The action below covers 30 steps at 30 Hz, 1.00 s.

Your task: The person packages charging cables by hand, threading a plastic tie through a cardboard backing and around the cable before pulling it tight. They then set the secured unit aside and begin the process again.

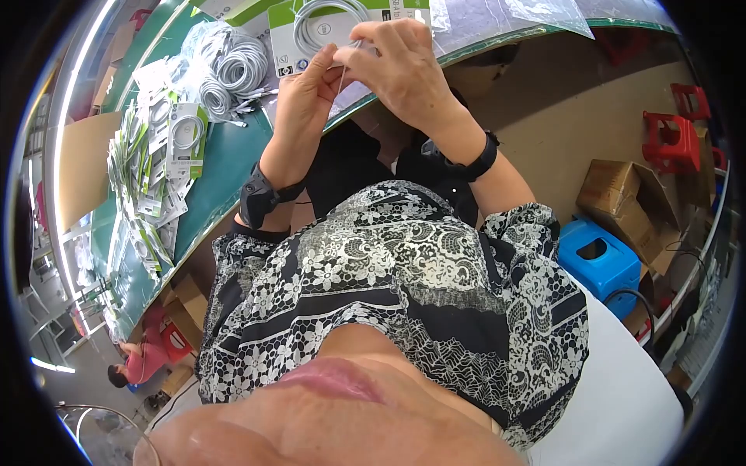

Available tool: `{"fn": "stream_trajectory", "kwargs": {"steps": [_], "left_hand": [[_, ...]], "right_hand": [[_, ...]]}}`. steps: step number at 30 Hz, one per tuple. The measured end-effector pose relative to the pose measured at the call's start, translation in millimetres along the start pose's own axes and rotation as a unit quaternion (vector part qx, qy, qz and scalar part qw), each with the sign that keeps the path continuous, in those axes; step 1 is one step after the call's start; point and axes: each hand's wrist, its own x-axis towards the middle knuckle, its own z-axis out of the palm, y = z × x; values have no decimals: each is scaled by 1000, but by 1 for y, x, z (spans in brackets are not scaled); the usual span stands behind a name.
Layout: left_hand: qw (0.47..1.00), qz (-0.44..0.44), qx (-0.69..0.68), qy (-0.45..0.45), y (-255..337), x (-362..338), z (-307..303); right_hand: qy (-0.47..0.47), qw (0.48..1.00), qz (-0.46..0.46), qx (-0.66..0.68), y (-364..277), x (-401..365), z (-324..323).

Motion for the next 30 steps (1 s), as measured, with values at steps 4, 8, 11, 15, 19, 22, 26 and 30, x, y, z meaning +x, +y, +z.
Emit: {"fn": "stream_trajectory", "kwargs": {"steps": [4,8,11,15,19,22,26,30], "left_hand": [[1000,-7,-4,18,1,-5,9],[998,55,18,-6,1,-7,15],[959,193,206,16,-7,-7,11],[759,443,476,-45,3,-7,5],[685,562,449,-117,15,-1,16],[664,575,461,-122,20,-1,17],[631,600,472,-137,30,2,16],[616,618,462,-163,40,4,19]], "right_hand": [[5,999,-45,0,1,-2,-3],[35,999,-9,33,6,-5,5],[45,996,39,64,8,-9,9],[99,991,15,84,9,-13,17],[143,987,17,70,1,-18,13],[95,989,29,106,5,-17,8],[103,990,13,99,2,-9,7],[116,989,0,89,-4,1,1]]}}
